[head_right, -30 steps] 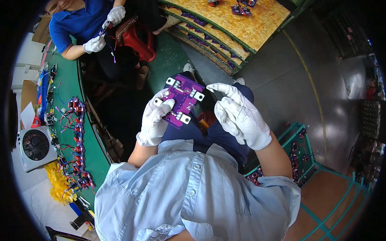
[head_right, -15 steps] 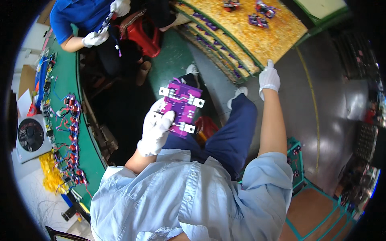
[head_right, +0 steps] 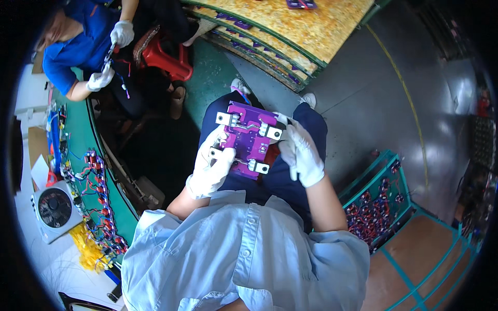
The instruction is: The person assembles electronic circuit board components by attaching wires to them by hand, then organizes the completed circuit boards into a production tray.
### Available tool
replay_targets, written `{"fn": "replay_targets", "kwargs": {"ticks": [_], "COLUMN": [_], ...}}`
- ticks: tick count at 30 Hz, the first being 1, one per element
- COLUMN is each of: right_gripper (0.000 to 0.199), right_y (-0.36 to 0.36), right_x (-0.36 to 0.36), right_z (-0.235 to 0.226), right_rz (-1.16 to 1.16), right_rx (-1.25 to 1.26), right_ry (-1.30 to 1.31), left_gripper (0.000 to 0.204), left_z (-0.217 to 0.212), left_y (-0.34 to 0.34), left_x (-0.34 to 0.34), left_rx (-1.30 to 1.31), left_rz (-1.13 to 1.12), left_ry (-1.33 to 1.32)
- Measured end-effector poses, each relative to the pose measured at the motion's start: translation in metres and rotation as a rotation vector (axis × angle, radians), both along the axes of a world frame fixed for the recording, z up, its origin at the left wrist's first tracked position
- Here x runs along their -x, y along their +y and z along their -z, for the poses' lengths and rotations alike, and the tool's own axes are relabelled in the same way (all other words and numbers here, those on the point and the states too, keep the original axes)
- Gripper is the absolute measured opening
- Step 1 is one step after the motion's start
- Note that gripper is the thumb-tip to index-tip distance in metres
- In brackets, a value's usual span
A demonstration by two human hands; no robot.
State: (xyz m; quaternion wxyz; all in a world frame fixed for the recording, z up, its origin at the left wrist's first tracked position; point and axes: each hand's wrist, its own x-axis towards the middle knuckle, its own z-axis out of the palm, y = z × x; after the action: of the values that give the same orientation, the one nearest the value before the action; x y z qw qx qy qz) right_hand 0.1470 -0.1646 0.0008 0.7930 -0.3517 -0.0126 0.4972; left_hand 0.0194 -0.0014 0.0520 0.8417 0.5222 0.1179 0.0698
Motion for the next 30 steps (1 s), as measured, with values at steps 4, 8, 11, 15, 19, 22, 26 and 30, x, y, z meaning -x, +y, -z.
{"fn": "replay_targets", "kwargs": {"ticks": [4, 8, 11, 15, 19, 22, 26, 30], "right_gripper": [0.049, 0.048, 0.041, 0.033, 0.038, 0.034, 0.023, 0.021], "right_y": [0.010, 0.006, -0.010, -0.035, -0.047, -0.096, -0.178, -0.261], "right_x": [0.029, 0.035, 0.027, 0.021, 0.003, -0.012, -0.031, -0.060], "right_z": [-0.030, -0.050, -0.059, -0.044, -0.034, -0.012, 0.074, 0.131], "right_rz": [0.229, 0.324, 0.319, 0.483, 0.631, 0.730, 0.816, 1.425], "right_rx": [-0.153, -0.115, -0.324, -0.530, -0.277, 0.016, -0.245, 0.214], "right_ry": [0.342, 0.320, 0.199, 0.381, 0.244, -0.059, 0.065, 0.176], "left_gripper": [0.065, 0.073, 0.074, 0.069, 0.060, 0.058, 0.056, 0.056], "left_z": [-0.010, -0.027, -0.033, -0.042, -0.007, 0.013, 0.024, 0.035], "left_y": [-0.027, -0.043, -0.055, -0.078, -0.079, -0.092, -0.092, -0.084], "left_x": [-0.016, -0.030, -0.040, -0.052, -0.046, -0.064, -0.073, -0.076], "left_rx": [0.603, 0.829, 0.986, 0.816, 0.274, -0.508, -0.549, -0.659], "left_rz": [-0.024, -0.008, 0.062, -0.065, 0.017, 0.043, 0.144, 0.187], "left_ry": [0.028, 0.032, 0.021, 0.200, -0.023, 0.109, 0.123, 0.145]}}
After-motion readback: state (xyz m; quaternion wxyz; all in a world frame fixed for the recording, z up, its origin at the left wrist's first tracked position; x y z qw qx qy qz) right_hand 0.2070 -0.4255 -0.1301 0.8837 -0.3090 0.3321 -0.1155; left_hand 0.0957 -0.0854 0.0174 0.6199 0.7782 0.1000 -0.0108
